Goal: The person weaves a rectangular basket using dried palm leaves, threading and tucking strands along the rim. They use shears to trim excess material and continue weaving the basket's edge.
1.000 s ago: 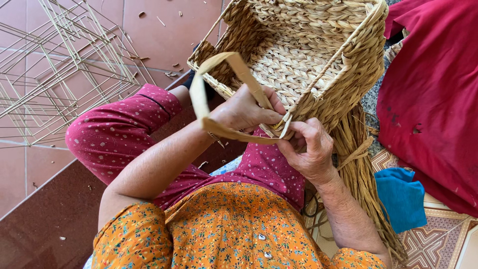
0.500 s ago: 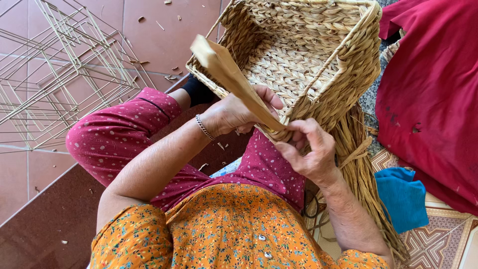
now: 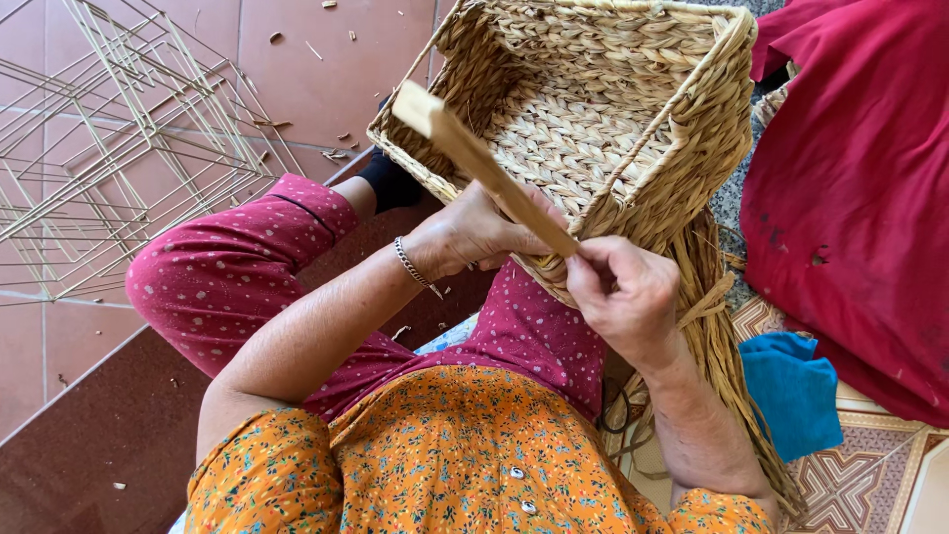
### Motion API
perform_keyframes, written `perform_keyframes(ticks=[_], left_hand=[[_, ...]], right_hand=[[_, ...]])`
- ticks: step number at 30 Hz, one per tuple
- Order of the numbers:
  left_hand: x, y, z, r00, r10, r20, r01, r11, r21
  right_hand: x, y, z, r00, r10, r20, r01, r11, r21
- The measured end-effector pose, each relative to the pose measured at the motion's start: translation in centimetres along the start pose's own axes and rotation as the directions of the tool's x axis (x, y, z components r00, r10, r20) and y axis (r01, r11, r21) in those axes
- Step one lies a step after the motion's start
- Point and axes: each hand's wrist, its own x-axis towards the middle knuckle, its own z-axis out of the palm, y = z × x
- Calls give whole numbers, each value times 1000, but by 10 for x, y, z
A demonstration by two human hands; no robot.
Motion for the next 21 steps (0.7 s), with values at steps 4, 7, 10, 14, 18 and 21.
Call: perform_keyframes(ticks=[4,7,10,14,18,21], left_hand=[[-12,13,3,991,121,-50,-125,989,-83],[-13,12,4,994,51,-94,-59,994,-88],[-14,5,2,980,195,-45,-199,969,-149],[-13,-4,4,983,180,-22,-181,974,-139],[-15,-8,12,966,257,-35,-256,966,46],[-23,-6,17,951,306,-45,-289,932,217]], right_hand=[[-22,15,-10,941,339,1,-315,873,371],[-63,34,-45,859,510,45,-369,555,746],[-137,52,-99,795,607,-9,-397,531,748],[-259,87,-169,604,770,-204,-613,613,499],[-359,115,-209,372,867,-333,-901,423,95],[-375,119,-204,112,932,-344,-989,71,-131]])
